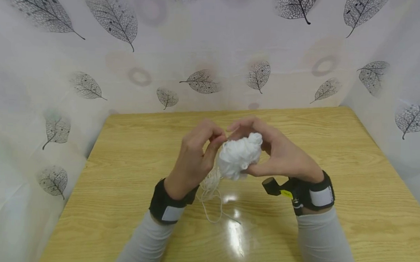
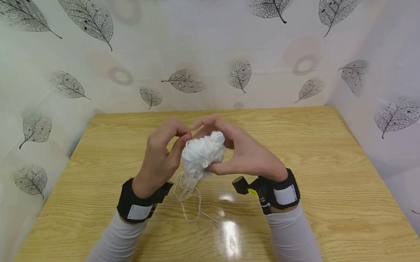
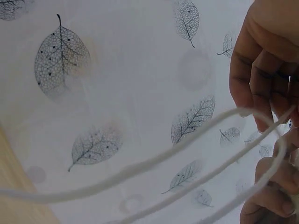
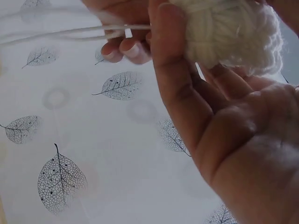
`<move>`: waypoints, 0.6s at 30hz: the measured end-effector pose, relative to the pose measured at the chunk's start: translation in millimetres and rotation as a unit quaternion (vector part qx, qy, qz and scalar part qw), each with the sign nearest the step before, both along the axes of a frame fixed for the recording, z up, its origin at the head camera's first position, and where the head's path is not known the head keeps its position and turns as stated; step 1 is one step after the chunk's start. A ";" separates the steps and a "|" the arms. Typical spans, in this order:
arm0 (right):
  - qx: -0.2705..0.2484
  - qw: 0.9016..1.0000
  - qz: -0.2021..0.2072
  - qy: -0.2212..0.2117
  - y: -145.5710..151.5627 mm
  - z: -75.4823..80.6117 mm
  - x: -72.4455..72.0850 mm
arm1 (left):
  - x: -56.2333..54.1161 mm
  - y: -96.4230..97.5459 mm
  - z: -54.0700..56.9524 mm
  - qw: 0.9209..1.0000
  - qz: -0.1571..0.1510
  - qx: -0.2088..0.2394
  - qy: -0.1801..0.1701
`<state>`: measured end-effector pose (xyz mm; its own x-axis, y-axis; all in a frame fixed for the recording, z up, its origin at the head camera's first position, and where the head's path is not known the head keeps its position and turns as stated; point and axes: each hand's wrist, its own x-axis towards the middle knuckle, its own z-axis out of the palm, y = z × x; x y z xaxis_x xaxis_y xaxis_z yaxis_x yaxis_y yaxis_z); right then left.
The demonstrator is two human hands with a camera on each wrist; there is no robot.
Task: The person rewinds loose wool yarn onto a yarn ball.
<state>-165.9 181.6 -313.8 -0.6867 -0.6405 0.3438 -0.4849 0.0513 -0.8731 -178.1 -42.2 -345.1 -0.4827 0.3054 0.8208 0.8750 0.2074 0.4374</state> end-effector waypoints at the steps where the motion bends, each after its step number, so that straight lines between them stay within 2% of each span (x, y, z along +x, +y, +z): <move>1: -0.010 1.000 0.000 -0.003 -0.1 0.2 -0.1 | -0.6 -0.4 -0.4 1.000 -0.003 -0.003 -0.005; 6: -0.034 0.999 0.008 -0.016 -0.7 -0.1 -1.4 | -1.8 -4.5 0.7 0.999 -0.009 -0.028 -0.037; 9: -0.011 1.000 -0.007 0.002 -1.0 -1.9 -3.1 | -2.2 -7.7 1.5 0.997 -0.001 -0.038 -0.066; 13: 0.047 0.996 -0.058 0.054 -3.9 -5.0 -6.5 | -1.5 -10.3 2.2 0.996 0.014 -0.041 -0.082; 18: 0.093 0.977 -0.146 0.127 -9.5 -10.6 -12.1 | 2.4 -7.6 3.5 0.997 0.019 -0.045 -0.066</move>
